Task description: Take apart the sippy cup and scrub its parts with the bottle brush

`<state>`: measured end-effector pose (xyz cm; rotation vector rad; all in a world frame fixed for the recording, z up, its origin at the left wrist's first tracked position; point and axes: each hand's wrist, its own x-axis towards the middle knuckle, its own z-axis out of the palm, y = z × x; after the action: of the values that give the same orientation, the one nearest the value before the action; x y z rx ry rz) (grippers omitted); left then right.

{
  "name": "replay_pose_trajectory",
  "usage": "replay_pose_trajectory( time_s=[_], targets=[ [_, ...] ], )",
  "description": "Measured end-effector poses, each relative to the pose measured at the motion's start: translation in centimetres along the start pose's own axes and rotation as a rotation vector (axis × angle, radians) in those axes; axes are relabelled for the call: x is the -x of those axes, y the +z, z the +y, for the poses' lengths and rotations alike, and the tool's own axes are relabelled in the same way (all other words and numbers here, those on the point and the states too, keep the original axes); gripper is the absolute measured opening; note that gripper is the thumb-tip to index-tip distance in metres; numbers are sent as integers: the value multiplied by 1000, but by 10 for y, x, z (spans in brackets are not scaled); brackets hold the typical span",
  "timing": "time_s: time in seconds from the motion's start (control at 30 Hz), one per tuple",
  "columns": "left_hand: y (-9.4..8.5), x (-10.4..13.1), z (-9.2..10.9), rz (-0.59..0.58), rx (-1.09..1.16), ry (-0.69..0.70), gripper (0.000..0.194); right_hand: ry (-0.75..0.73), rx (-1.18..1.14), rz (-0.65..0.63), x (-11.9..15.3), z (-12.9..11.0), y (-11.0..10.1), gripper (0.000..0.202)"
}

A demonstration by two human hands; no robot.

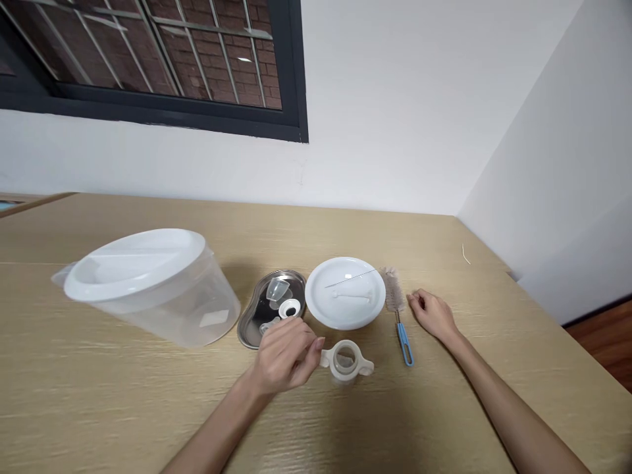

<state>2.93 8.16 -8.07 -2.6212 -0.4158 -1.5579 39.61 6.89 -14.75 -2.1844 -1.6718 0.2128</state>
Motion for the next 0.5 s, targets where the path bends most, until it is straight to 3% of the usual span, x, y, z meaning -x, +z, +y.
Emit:
replay_pose_trajectory(
  time_s=[0.5],
  targets=[
    [1,1,0,-19,-21,3,21,15,-20,-8,-1,1,0,39]
  ],
)
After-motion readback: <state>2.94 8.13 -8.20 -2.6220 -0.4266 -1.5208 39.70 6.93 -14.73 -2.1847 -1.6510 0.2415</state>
